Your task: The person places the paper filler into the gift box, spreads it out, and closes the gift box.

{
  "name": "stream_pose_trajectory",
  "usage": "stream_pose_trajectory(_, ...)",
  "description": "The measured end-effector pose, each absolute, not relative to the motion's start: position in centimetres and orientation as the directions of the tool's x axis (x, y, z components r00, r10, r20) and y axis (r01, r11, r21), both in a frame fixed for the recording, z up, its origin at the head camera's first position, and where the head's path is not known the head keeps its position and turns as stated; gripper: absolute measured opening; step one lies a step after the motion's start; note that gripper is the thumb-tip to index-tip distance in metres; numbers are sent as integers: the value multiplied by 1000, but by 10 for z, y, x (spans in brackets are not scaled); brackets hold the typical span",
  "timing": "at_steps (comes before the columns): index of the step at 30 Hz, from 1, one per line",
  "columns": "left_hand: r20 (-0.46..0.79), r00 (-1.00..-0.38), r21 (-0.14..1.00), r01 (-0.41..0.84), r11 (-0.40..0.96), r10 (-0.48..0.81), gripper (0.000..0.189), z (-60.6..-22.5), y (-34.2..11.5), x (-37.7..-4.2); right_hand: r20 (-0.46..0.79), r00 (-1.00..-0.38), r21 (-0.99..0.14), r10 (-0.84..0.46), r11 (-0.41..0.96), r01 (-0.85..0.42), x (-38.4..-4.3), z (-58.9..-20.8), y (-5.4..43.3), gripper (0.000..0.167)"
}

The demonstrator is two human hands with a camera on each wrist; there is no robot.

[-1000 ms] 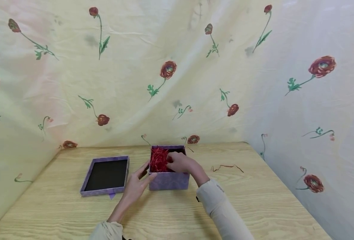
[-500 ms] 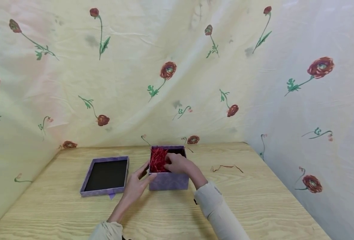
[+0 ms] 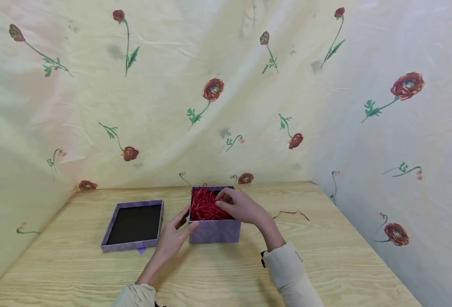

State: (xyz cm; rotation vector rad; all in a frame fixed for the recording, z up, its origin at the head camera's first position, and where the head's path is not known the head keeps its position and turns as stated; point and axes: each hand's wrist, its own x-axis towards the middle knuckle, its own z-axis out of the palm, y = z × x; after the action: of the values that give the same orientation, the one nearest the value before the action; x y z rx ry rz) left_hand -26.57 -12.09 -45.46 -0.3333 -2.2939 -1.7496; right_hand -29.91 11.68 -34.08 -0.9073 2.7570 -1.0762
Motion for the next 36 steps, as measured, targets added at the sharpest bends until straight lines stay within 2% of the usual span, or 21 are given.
stream_pose_trajectory(10,315,-947,923,321,213,61,66,-452,-123,-262,114,-737,-635,-666,522,-570,-297,-340,109,19)
stream_pose_trajectory(14,317,-946,923,323,209,63,65,-452,-124,-260,57,-731,-624,-680,548,-557,-305,-350,96,18)
stream_pose_trajectory(20,329,-942,917,334,218,59,65,-455,-124,-260,16,-763,-584,-646,614,-531,-308,-364,89,16)
stream_pose_trajectory(26,326,-943,918,332,219,62,65,-453,-125,-259,162,-788,-622,-594,559,-549,-298,-353,108,22)
stream_pose_trajectory(32,337,-939,911,344,228,69,65,-453,-126,-258,291,-855,-674,-430,542,-502,-298,-355,155,29)
stream_pose_trajectory(36,344,-936,907,351,233,69,65,-454,-126,-257,304,-906,-699,-295,577,-423,-303,-366,192,30)
